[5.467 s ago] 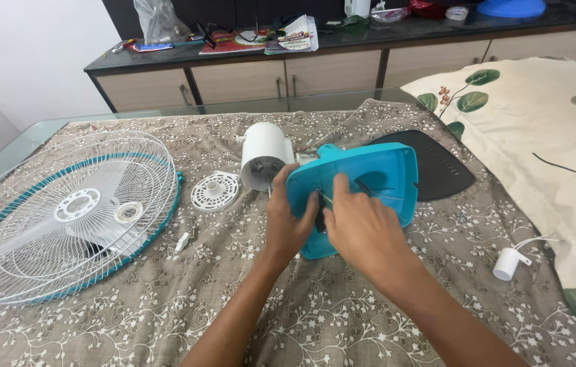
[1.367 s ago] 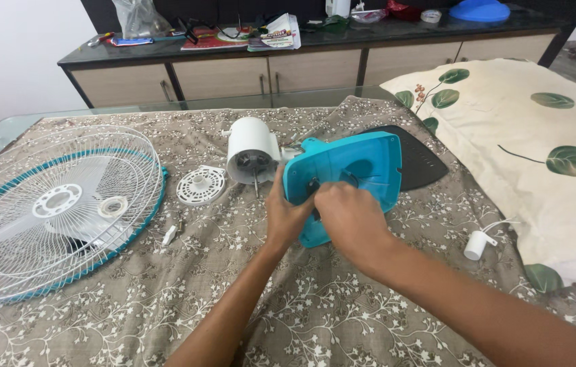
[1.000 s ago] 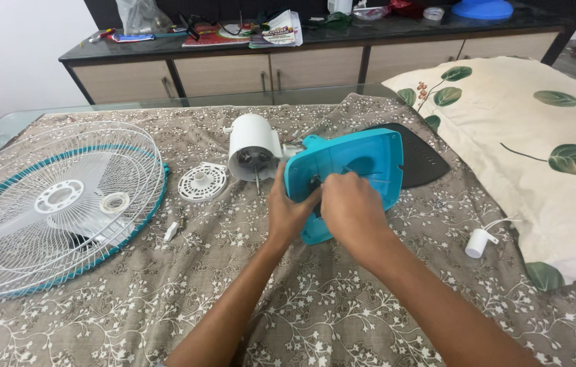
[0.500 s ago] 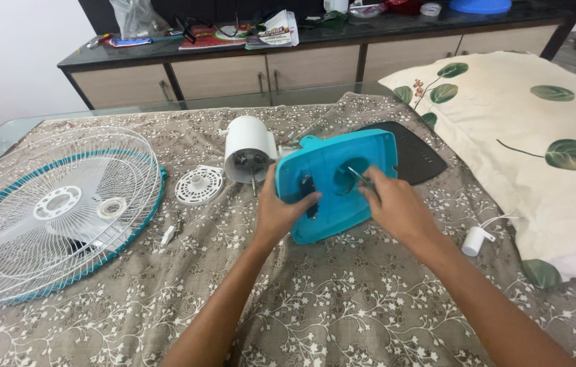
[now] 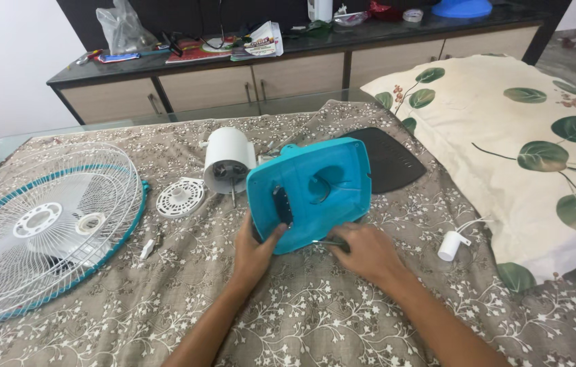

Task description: The person works on the internal wiring of a disassembled electric fan. They use a screwdriver to adjust screws on a black component inside the blue fan housing, handling wires and small parts on a table.

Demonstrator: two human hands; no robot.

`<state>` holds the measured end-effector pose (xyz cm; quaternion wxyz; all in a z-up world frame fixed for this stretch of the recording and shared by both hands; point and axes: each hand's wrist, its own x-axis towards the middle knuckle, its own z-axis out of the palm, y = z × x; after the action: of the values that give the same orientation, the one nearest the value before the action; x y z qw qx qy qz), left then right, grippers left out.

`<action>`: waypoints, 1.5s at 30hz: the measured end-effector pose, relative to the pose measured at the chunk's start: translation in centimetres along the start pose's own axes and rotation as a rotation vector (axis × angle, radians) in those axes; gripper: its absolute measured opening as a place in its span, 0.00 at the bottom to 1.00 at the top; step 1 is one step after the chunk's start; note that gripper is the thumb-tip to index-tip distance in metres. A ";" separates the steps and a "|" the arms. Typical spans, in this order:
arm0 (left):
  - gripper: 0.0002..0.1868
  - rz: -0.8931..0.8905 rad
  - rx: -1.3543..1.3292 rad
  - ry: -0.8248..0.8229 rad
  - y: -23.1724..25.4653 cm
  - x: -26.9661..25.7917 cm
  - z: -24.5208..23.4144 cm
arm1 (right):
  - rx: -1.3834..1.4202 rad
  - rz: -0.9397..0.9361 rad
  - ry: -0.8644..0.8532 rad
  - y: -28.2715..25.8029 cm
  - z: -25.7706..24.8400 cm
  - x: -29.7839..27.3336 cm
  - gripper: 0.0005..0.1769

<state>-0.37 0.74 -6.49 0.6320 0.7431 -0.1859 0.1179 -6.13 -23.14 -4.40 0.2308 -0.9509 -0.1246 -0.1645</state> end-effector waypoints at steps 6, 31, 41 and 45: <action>0.32 -0.037 -0.189 0.076 -1.1 0.1 -0.6 | 0.008 -0.106 -0.081 -0.3 0.1 -0.2 0.14; 0.28 -0.113 -0.179 0.194 -0.4 0.3 -1.3 | -0.051 -0.012 0.125 -4.2 -0.3 6.1 0.10; 0.26 -0.066 -0.237 0.219 -0.8 0.1 -1.1 | 0.084 -0.076 0.099 -3.5 -0.3 7.3 0.10; 0.26 -0.072 -0.197 0.215 -0.8 0.3 -1.3 | 0.105 -0.094 0.062 -2.9 -0.5 7.4 0.10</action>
<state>0.36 2.06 -6.86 0.7220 0.6667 -0.1010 0.1550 -0.39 -19.70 -0.12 0.2759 -0.9250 -0.1705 -0.1981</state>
